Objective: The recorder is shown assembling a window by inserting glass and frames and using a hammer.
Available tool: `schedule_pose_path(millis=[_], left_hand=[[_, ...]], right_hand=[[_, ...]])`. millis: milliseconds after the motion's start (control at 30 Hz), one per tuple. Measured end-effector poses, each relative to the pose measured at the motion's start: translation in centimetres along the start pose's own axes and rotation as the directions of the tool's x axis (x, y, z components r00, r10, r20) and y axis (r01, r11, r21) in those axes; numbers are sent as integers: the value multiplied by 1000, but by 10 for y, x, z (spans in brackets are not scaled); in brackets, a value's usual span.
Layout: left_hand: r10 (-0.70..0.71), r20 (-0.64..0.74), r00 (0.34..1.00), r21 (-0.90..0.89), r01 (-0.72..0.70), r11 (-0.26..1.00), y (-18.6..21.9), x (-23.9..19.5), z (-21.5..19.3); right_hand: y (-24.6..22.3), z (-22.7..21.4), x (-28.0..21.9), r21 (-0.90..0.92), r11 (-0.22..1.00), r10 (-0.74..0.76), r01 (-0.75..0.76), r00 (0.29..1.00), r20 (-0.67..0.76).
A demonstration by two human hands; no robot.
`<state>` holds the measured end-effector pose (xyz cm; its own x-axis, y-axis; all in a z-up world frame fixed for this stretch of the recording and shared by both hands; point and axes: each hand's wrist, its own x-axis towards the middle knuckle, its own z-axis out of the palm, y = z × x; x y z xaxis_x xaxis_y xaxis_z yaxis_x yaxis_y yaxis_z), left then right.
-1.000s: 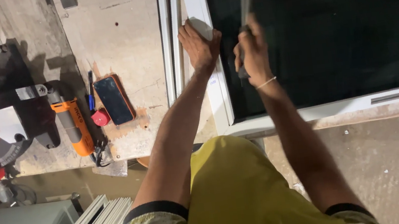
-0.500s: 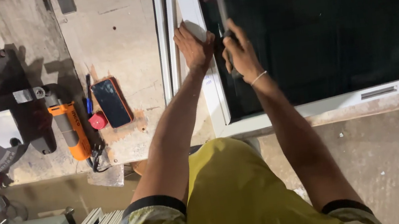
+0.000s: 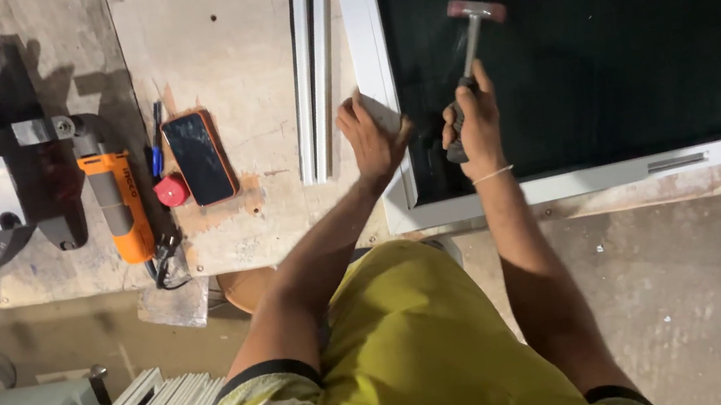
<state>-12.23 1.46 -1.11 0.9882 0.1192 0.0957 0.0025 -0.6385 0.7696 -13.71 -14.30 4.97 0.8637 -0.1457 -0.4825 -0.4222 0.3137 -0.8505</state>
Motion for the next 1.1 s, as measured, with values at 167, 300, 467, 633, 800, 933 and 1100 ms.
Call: schedule_pose_path(millis=[167,300,467,633,800,933,1100], left_hand=[[-27,87,996,-29,29,999,-1,-10,-4],[-60,106,993,10,59,998,0,-9,-1],[-52,107,993,-27,55,998,-2,-8,-4],[-62,109,992,-21,65,998,-2,-14,-6],[-5,100,995,-30,8,1000,-21,-7,7],[59,92,994,68,-66,996,-60,35,41],[70,57,996,116,-76,990,-84,66,73]], right_hand=[[-5,26,-31,-258,965,-31,41,999,45],[8,4,-25,-229,973,16,-4,999,48],[26,0,-37,-331,933,-105,139,987,118],[44,19,-59,-95,995,-8,5,999,-32],[18,-5,-73,-222,975,34,-7,993,116],[29,-23,-98,-35,999,32,-35,995,-91],[49,4,-141,-127,992,-22,15,998,-57]])
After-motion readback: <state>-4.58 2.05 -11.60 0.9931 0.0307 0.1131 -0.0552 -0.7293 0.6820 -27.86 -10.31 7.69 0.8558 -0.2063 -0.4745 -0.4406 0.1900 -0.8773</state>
